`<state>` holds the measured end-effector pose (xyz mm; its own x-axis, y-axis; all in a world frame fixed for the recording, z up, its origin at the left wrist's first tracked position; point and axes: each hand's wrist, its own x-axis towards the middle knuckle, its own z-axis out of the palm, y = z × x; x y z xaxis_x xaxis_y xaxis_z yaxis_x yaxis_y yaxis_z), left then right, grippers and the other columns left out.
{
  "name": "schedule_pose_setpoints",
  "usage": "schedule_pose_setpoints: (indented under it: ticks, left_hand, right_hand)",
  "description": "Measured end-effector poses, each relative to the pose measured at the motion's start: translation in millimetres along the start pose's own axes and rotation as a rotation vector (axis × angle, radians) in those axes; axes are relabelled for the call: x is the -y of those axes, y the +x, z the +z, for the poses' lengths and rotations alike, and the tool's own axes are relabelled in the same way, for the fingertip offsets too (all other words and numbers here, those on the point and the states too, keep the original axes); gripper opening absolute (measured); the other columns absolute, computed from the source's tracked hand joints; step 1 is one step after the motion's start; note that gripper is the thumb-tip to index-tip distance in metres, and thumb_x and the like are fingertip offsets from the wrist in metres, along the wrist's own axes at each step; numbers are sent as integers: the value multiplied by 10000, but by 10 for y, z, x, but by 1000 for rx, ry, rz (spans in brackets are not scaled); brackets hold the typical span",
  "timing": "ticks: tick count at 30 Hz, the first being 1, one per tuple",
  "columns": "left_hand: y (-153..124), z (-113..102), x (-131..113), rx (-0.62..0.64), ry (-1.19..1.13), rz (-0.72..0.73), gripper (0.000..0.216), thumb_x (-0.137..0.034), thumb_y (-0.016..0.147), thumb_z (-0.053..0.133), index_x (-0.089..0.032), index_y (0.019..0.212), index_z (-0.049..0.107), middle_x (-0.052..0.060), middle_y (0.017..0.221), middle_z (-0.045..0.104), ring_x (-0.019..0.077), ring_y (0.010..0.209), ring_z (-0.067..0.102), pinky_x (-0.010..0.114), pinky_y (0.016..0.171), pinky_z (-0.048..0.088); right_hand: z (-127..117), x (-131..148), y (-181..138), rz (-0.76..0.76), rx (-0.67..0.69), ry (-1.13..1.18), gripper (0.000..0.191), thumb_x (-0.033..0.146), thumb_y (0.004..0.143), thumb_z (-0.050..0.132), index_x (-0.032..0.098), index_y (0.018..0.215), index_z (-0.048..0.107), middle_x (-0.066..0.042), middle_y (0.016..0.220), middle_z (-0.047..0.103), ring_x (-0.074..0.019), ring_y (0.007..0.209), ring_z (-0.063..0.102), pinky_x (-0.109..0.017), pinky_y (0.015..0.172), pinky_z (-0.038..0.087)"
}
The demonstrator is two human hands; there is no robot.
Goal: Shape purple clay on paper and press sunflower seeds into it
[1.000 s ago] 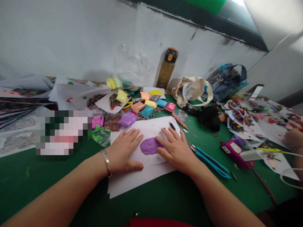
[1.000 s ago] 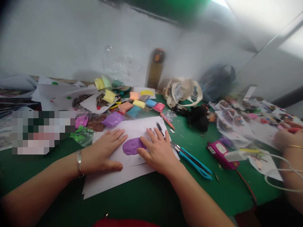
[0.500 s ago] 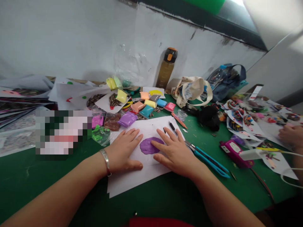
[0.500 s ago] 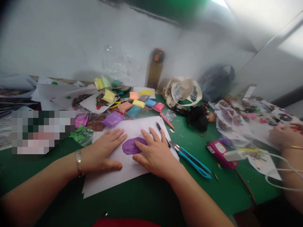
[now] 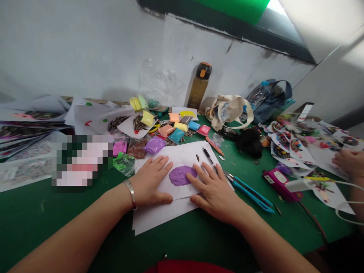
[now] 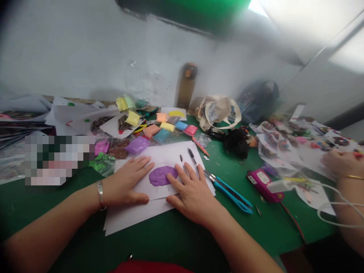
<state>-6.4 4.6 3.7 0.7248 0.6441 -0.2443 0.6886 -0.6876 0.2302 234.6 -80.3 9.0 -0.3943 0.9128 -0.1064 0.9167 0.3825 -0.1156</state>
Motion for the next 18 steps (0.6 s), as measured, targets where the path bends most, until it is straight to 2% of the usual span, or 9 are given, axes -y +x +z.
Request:
schedule_pose_setpoints:
  ticks: [6,11,16,18]
  left_hand:
    - [6,-10,4,-15,13,9,993,-705,684,582,-127,1447,320,203,1536,201,375,1412,167,532,1122,159]
    - [10,2,13,-19,12,12,985,-699,680,594,-134,1443,332,210,1531,210,377,1410,173,533,1118,163]
    - [-4,45,35,-43,17,32,969,-723,707,549,-154,1453,307,202,1536,199,364,1414,168,534,1118,154]
    - [-16,47,30,-43,30,32,971,-725,715,541,-146,1456,300,205,1535,199,360,1415,170,533,1118,155]
  right_hand:
    - [44,19,-56,20,-96,-28,579,606,919,331,363,1445,322,-68,1574,133,-374,1426,64,-669,1078,73]
    - [67,39,-75,-11,-100,-25,561,623,918,307,367,1409,393,-55,1562,196,-371,1424,85,-666,1081,38]
    - [102,81,-101,-7,-141,-30,598,604,918,338,350,1458,295,-81,1570,153,-372,1424,83,-667,1077,49]
    - [122,98,-118,-19,-133,-24,589,612,920,317,356,1451,310,-78,1565,177,-373,1423,91,-671,1075,30]
